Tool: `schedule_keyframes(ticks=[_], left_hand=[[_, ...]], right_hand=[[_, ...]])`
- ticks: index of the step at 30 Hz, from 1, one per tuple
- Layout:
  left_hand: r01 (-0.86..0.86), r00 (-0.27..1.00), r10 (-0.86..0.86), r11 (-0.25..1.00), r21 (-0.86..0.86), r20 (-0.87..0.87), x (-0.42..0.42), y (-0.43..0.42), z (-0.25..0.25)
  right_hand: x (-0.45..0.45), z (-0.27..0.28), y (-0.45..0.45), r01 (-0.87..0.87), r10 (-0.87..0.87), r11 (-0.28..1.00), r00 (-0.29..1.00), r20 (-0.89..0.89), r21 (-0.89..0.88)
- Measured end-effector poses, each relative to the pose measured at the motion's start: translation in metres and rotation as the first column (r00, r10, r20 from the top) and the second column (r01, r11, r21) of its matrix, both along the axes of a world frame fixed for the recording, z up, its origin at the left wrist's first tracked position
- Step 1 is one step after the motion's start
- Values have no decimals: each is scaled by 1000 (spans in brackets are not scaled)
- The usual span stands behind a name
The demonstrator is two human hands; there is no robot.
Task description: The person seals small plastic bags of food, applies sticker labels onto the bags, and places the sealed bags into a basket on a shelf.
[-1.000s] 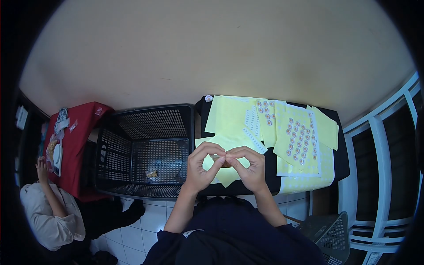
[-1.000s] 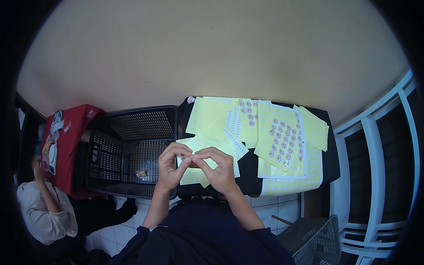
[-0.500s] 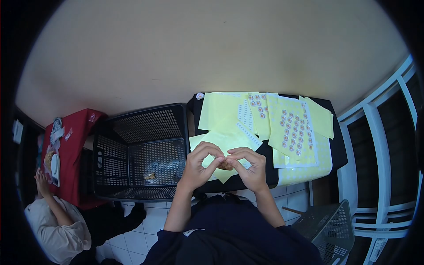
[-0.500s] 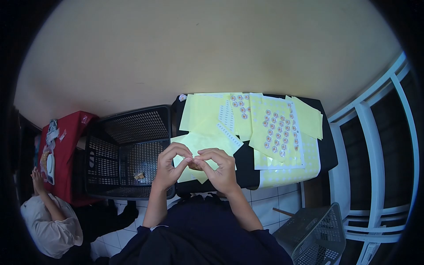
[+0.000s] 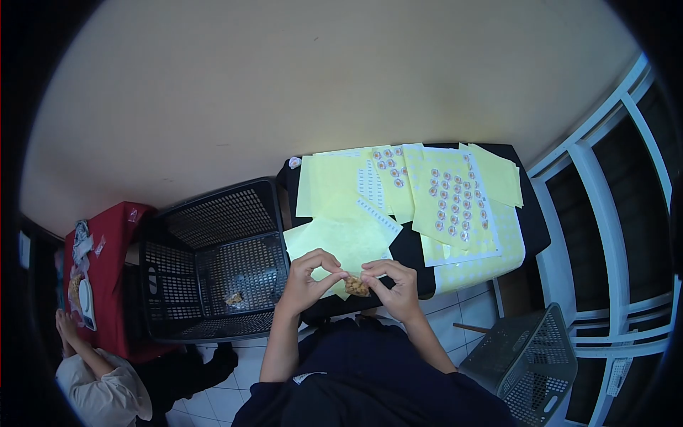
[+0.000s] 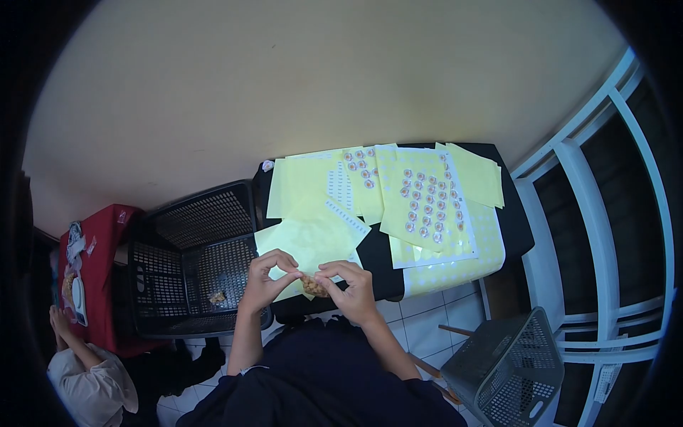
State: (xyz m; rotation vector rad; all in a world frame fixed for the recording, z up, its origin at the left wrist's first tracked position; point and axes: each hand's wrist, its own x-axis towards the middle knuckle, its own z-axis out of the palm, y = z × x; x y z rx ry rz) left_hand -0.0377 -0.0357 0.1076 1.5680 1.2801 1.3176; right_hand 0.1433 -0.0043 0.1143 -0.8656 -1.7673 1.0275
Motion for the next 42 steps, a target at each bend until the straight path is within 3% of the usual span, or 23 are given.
schedule_keyframes(ticks=[2, 4, 6, 8, 12, 14, 15, 16, 17, 18, 20, 26, 30, 32, 35, 42], left_hand=[[39, 996, -35, 998, -50, 77, 3, 7, -18], [76, 986, -59, 992, -99, 157, 11, 10, -29], [148, 863, -66, 981, -126, 500, 29, 13, -37], [227, 863, -120, 960, -165, 491, 25, 18, -55], [115, 737, 85, 962, -249, 671, 26, 38, -83], [158, 553, 126, 954, -253, 823, 26, 51, -94], [168, 555, 152, 942, -289, 818, 26, 56, -98], [163, 555, 152, 944, -286, 818, 25, 58, -101], [193, 470, 172, 937, -291, 866, 24, 59, -104], [225, 382, 194, 929, -294, 904, 23, 60, -105], [214, 379, 205, 929, -301, 902, 22, 58, -107], [209, 374, 226, 924, -319, 899, 22, 59, -105], [215, 373, 242, 917, -337, 896, 22, 59, -102], [220, 369, 236, 918, -331, 899, 22, 60, -106], [227, 364, 222, 921, -318, 904, 21, 60, -109], [224, 325, 230, 924, -311, 917, 23, 60, -104]], right_hand=[[0, -8, 3, -2, 1, 999, 1000, -23, -55], [0, -20, 8, 8, -17, 962, 999, -32, -273], [-4, -26, 15, 14, -27, 962, 999, -45, -274], [-8, -29, 22, 20, -37, 961, 998, -59, -277], [-15, -48, 57, -19, 8, 981, 998, -56, -191], [-18, -68, 88, 189, -235, 960, 946, 225, 205], [-21, -74, 100, 184, -231, 960, 947, 224, 209], [-24, -78, 109, 182, -264, 950, 902, 342, 254], [-26, -83, 116, 174, -299, 938, 841, 451, 298], [-29, -86, 120, 171, -297, 939, 843, 449, 300], [-33, -94, 126, 155, -335, 928, 748, 573, 340], [-38, -93, 136, 168, -244, 968, 804, 543, 186], [-41, -89, 141, 151, -236, 968, 819, 524, 200], [-43, -94, 145, 179, -192, 981, 943, 271, 71], [-46, -89, 146, 176, -193, 980, 954, 231, 91], [-52, -84, 145, 208, -216, 976, 934, 284, 60]])
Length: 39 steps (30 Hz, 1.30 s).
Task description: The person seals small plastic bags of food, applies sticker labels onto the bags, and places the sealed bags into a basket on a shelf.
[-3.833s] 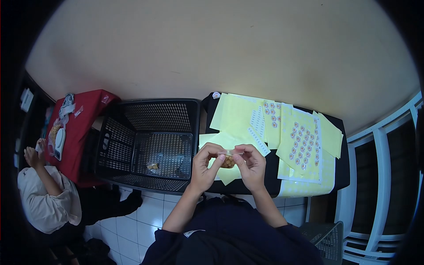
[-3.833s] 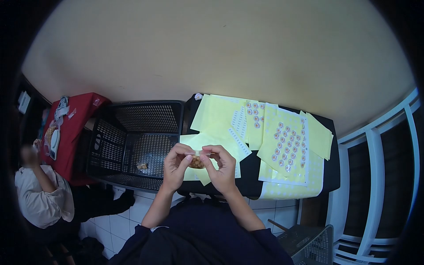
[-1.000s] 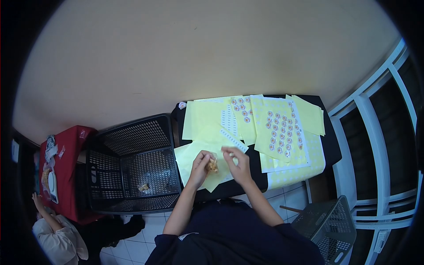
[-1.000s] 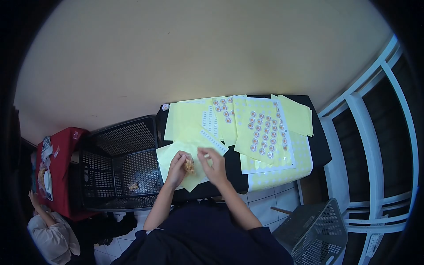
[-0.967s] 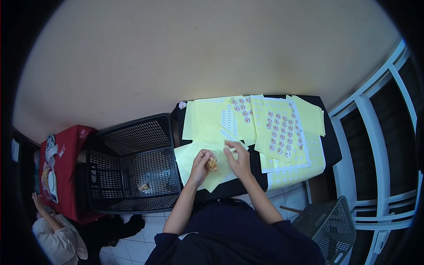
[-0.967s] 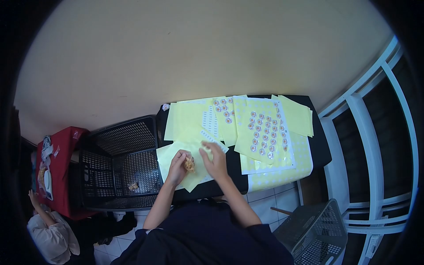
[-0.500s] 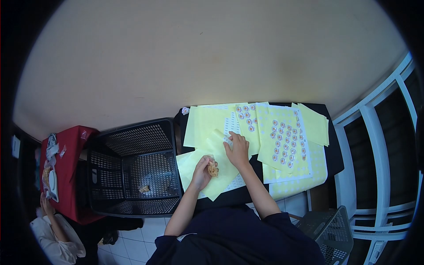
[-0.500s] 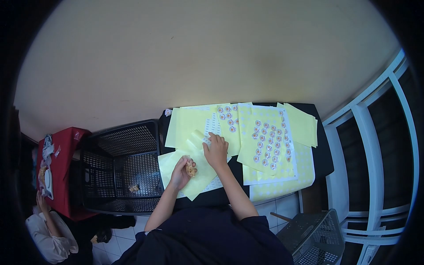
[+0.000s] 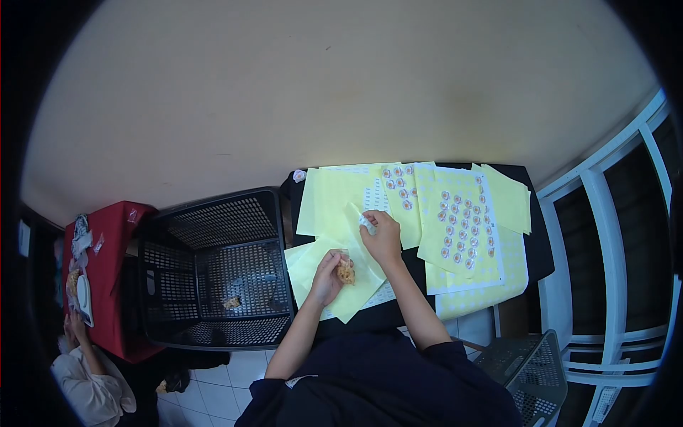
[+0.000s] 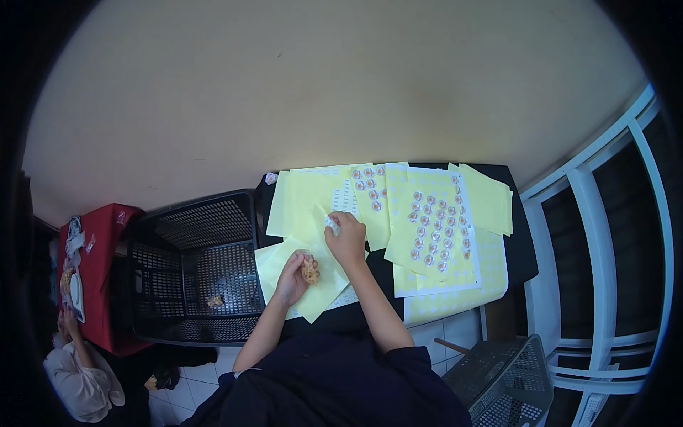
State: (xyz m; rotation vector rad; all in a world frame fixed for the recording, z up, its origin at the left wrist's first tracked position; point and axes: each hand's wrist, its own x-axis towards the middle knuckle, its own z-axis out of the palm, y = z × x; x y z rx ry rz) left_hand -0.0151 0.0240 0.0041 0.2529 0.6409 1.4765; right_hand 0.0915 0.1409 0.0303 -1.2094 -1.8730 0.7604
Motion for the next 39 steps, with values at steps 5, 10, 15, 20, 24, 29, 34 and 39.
schedule_keyframes(ticks=[5, 10, 15, 20, 24, 29, 34, 39], left_hand=[[-17, 999, 18, 1000, 22, -33, 1, 1, -2], [6, 995, -8, 1000, -19, -96, 4, 4, 0], [-53, 987, 37, 994, -97, -156, 7, 6, 1], [-81, 983, 59, 990, -117, -174, 10, 7, 1], [-115, 976, 80, 979, -167, -204, 13, 7, 6], [-113, 975, 81, 982, -148, -209, 12, 6, 4], [-111, 976, 79, 982, -150, -202, 12, 7, 4], [-111, 978, 83, 984, -139, -194, 12, 7, 3]], right_hand=[[-2, 2, -2, 87, -120, 980, 976, 180, 181], [-1, -6, 4, 83, -129, 980, 956, 264, 178], [5, -8, 6, 47, -38, 994, 996, 86, -102], [15, -15, -4, 52, -156, 946, 938, -308, -321], [19, -13, -41, -132, -35, 931, 896, -443, -339], [15, -9, -54, -163, 19, 927, 920, -392, -338], [12, -12, -55, -152, -41, 910, 893, -447, -387], [11, -13, -55, -95, -30, 938, 936, -351, -333]])
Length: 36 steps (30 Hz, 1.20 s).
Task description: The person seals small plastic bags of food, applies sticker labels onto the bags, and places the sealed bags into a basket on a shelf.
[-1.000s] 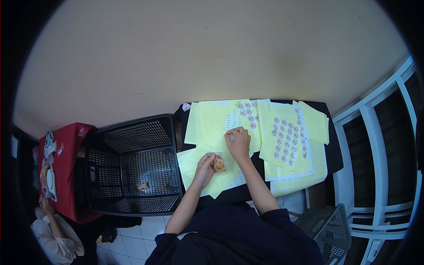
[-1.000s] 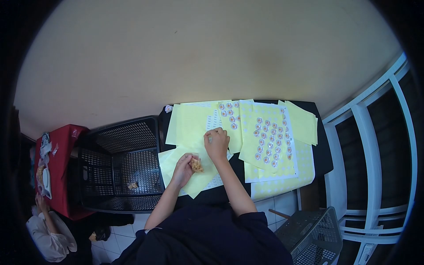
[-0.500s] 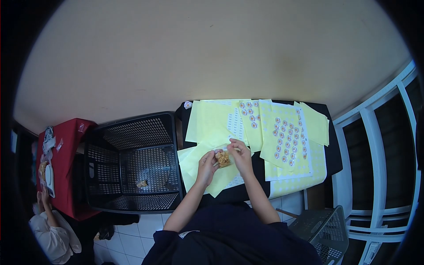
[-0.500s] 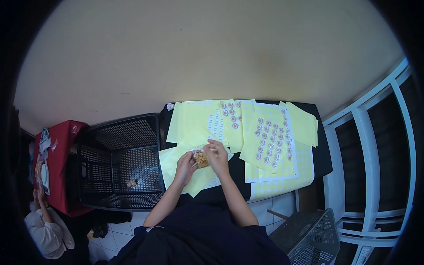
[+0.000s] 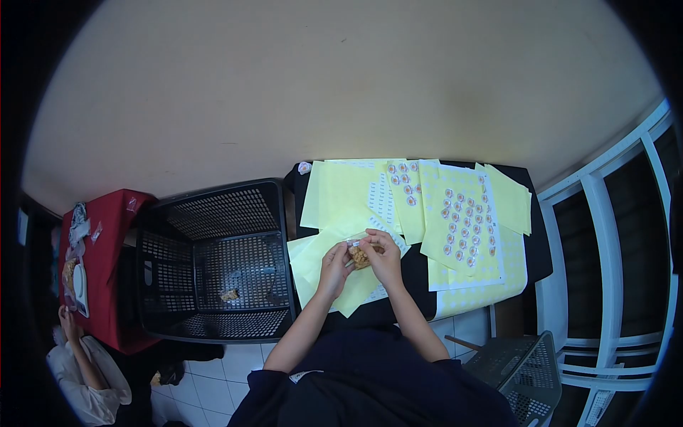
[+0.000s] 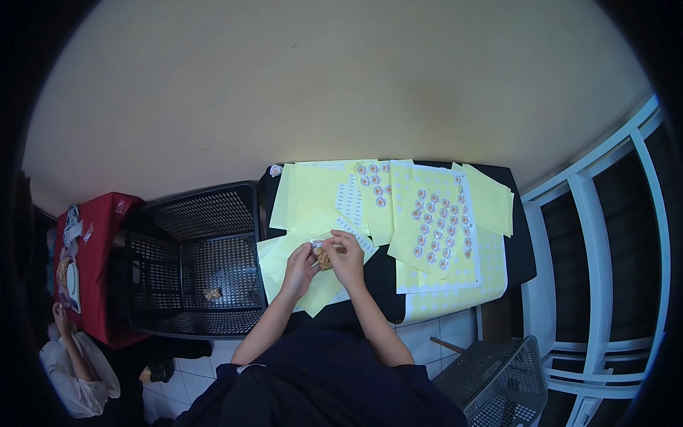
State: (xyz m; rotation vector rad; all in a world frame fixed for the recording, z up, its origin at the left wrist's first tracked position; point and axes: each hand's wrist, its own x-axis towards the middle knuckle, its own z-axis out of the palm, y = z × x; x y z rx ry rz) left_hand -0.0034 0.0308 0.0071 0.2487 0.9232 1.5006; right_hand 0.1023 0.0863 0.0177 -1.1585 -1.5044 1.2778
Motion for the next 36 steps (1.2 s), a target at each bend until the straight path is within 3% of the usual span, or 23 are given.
schedule_keyframes(ticks=[5, 11, 14, 20, 23, 26, 30, 33, 36], left_hand=[[8, 1000, -8, 1000, -1, -2, -1, 0, 0], [6, 1000, -6, 1000, 12, -16, 0, -1, -6], [0, 999, 1, 1000, 9, -35, 2, 0, -4], [0, 997, 1, 1000, 12, -79, 3, -1, -1], [0, 987, -1, 1000, -5, -161, 6, -3, 6], [-7, 966, 15, 999, 33, -260, 8, -4, 12], [39, 925, -1, 995, 94, -380, 10, -11, 31], [16, 955, 23, 991, 131, -296, 12, -19, 38], [31, 943, 14, 991, 130, -333, 13, -29, 45]], right_hand=[[-3, -1, -1, 27, -27, 1000, 1000, -14, 7], [-4, 7, -4, 36, -42, 997, 995, 87, 67], [-5, 6, -6, 63, -71, 991, 996, 59, 119], [-9, 2, -11, 120, -116, 991, 992, -55, 60], [-9, 1, -14, 183, -170, 972, 980, -100, 146], [-5, 5, -18, 182, -170, 977, 980, -105, 115], [1, 37, -31, 177, -172, 984, 952, -252, -4], [8, 47, -42, 153, -164, 986, 931, -326, -61], [10, 54, -55, 171, -191, 981, 912, -363, -88]])
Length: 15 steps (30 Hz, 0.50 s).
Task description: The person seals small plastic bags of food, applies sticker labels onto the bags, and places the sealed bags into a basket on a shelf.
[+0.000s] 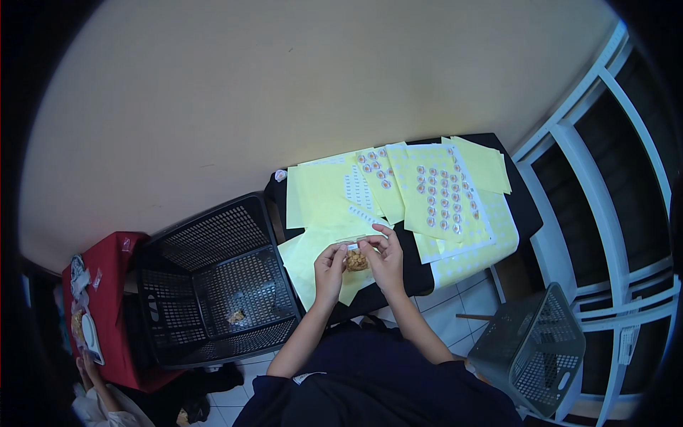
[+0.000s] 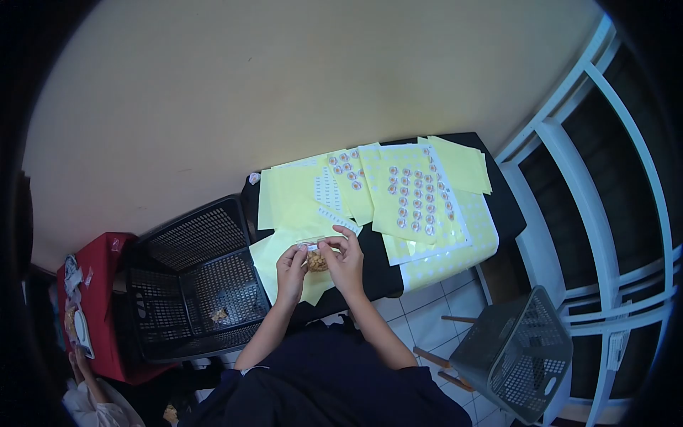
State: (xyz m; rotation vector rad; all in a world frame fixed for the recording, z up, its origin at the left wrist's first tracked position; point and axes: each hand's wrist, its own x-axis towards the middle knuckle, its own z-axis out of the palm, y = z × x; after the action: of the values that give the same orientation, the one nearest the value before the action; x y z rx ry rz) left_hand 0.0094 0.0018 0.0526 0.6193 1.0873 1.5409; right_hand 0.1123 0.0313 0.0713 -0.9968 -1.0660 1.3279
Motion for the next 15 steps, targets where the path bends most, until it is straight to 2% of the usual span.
schedule_keyframes(ticks=[2, 4, 8, 10, 13, 15], left_hand=[[36, 999, -35, 999, 10, -36, -6, -8, 0], [74, 995, -72, 997, 23, -70, -9, -16, 7], [168, 984, -168, 986, -6, -61, -13, -33, 15], [235, 971, -236, 972, -30, -46, -15, -40, 15], [327, 945, -327, 944, -47, 8, -10, -46, 15], [444, 895, -436, 891, 94, -98, 1, -51, 10]], right_hand=[[-3, 5, -11, 25, -26, 999, 999, -24, -24], [-5, 12, -22, 20, -26, 998, 995, 91, 61], [-4, 18, -44, 97, -102, 994, 989, 102, 51], [-3, 16, -55, 147, -147, 989, 989, -1, 33], [3, 13, -78, 247, -245, 969, 968, -54, 34], [10, 13, -96, 346, -346, 935, 938, -16, 77]])
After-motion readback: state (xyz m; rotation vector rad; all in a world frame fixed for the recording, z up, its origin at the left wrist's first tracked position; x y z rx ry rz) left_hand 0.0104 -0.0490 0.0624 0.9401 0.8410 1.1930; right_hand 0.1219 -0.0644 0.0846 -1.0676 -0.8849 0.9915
